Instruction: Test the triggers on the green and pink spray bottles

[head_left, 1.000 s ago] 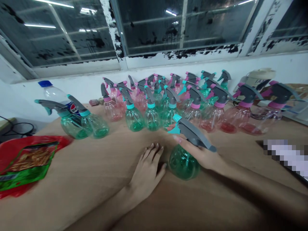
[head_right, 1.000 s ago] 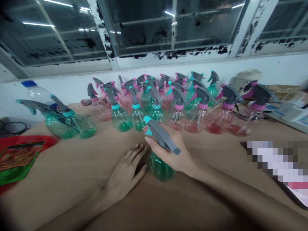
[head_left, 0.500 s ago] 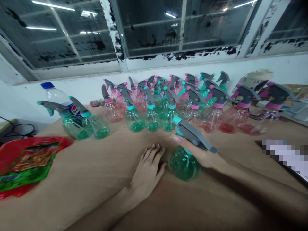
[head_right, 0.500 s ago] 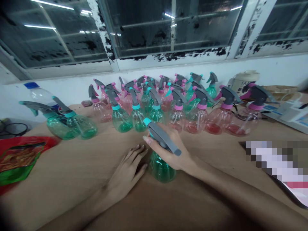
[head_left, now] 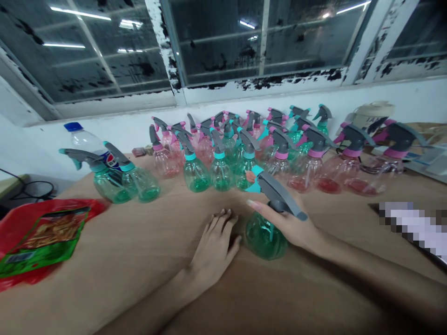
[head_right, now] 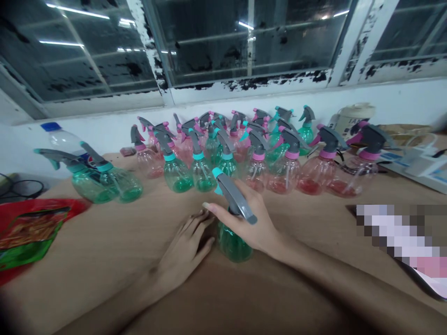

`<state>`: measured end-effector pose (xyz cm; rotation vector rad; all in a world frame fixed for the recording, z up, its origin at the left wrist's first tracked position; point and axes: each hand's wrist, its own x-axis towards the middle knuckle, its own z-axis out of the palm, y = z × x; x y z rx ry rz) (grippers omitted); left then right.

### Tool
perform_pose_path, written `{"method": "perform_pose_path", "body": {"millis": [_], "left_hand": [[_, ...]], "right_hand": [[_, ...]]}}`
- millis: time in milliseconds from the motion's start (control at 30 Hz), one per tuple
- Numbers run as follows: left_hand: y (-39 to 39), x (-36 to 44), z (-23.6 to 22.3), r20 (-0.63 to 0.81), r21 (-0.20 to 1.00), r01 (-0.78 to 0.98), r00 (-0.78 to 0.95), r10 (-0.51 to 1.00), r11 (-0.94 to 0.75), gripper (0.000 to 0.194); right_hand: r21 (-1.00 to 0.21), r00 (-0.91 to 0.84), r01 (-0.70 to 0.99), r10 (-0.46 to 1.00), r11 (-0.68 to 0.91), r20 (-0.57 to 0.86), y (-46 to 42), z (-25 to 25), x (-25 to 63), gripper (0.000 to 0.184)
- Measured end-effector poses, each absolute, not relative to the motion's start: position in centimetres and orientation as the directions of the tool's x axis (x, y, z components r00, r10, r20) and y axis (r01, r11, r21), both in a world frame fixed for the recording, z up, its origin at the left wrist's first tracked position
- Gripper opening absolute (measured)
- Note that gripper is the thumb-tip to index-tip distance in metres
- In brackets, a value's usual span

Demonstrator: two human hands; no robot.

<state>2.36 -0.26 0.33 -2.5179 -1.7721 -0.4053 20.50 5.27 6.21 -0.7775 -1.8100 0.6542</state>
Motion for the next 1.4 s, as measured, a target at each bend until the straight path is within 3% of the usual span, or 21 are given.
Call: {"method": "perform_pose_path", "body": {"millis": [367,533,767,1033,1200,1400], "left_hand": [[-0.2,2.2,-0.1,0.273,0.081,0.923,0.343,0.899,-0.377,0.042],[-0.2,2.2,-0.1,0.273,0.082,0.924,0.340,0.900,-0.374,0.041],[-0.2,2.1,-0.4,0.306,0.104,0.917,0.339,0.890,-0.385,0.041],[-0.2,2.3,0.0,0.257,0.080,0.924,0.344,0.903,-0.375,0.041],[-0.2,2.2,-0.2,0.277,0.070,0.922,0.349,0.896,-0.380,0.039],[-0.2,2.2,-0.2,0.263,0.060,0.925,0.348,0.900,-0.375,0.039]], "right_hand": [[-0.762,-0.308,0.212,0.782,0.611,0.542,5.6,5.6,20.7,0.023],[-0.797,-0.375,0.132,0.774,0.589,0.510,5.5,6.1,20.8,0.030],[-0.807,-0.500,0.086,0.726,0.585,0.472,6.1,6.3,21.2,0.014],[-0.800,-0.506,0.086,0.718,0.593,0.478,6.2,6.3,21.3,0.014],[-0.811,-0.509,0.157,0.750,0.564,0.423,5.7,6.5,21.3,0.037],[-0.791,-0.471,0.194,0.762,0.580,0.444,5.5,6.4,21.2,0.036]]}}
